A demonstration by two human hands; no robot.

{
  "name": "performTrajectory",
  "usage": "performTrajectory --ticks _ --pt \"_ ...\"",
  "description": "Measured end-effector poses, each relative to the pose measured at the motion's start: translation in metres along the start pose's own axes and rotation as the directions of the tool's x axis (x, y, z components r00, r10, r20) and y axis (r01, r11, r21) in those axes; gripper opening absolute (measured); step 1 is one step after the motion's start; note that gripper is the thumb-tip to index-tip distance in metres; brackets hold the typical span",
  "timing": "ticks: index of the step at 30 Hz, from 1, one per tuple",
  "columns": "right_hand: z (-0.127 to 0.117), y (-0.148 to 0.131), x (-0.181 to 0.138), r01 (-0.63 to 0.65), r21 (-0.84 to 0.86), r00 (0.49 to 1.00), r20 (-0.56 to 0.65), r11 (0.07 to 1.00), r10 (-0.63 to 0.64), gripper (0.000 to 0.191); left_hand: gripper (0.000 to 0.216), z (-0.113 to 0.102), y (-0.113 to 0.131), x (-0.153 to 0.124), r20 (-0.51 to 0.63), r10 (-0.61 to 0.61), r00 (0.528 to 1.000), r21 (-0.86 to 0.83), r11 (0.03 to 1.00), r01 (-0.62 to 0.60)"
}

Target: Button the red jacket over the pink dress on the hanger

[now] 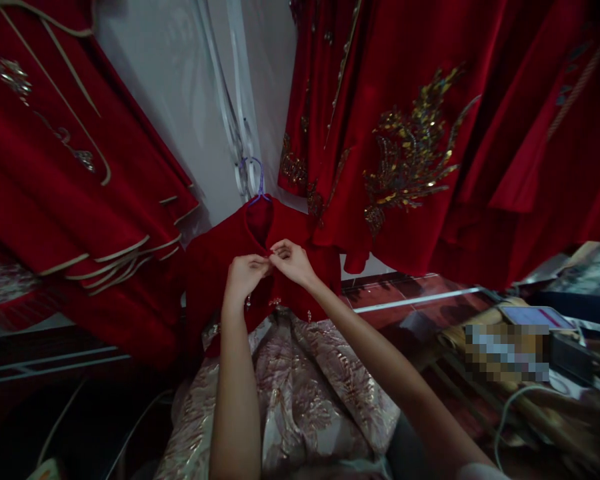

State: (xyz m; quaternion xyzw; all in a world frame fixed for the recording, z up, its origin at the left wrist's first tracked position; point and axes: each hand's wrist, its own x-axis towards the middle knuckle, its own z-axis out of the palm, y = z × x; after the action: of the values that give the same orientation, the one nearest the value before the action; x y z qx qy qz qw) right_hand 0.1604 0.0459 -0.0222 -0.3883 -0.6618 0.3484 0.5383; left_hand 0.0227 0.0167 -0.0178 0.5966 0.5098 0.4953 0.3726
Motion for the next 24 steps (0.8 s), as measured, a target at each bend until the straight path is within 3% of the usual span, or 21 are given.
performTrajectory --ticks 3,7,11,13,15,18,21,24 --pt "-0.005 0.001 -0.008 0.024 0.073 0.999 0.021 0.997 -0.026 0.024 0.030 0.013 -0.011 -0.007 -0.123 0.056 0.991 -0.127 0.989 -0.072" --pt "-0.017 -0.002 -0.033 0.045 0.106 0.996 0.075 0.993 -0.053 0.054 0.034 0.028 -0.014 -0.016 -0.137 -0.003 0.991 -0.288 0.957 -0.037" --pt "-0.021 -0.007 -0.063 0.261 -0.022 0.948 0.195 0.965 -0.252 0.082 0.031 0.035 -0.016 -0.018 -0.109 -0.019 0.994 -0.332 0.943 -0.018" --pt "-0.020 -0.006 -0.073 0.346 -0.145 0.927 0.204 0.927 -0.314 0.087 0.030 0.037 -0.019 -0.018 -0.082 0.001 0.997 -0.335 0.942 -0.029" --pt "-0.020 -0.001 -0.077 0.342 -0.273 0.937 0.174 0.899 -0.303 0.085 0.031 0.038 -0.023 -0.019 -0.056 0.023 0.998 -0.340 0.940 -0.040" --pt "-0.030 0.009 -0.075 0.220 -0.372 0.975 0.062 0.902 -0.212 0.079 0.032 0.039 -0.030 -0.019 -0.026 0.024 0.999 -0.411 0.911 -0.033" --pt "-0.048 0.016 -0.068 0.074 -0.362 0.993 -0.062 0.929 -0.103 0.055 0.036 0.041 -0.040 -0.019 0.051 0.030 0.998 -0.483 0.876 -0.002" --pt "-0.059 0.014 -0.065 0.040 -0.339 0.986 -0.141 0.940 -0.093 0.032 0.044 0.045 -0.049 -0.020 0.050 -0.008 0.999 -0.443 0.896 0.029"
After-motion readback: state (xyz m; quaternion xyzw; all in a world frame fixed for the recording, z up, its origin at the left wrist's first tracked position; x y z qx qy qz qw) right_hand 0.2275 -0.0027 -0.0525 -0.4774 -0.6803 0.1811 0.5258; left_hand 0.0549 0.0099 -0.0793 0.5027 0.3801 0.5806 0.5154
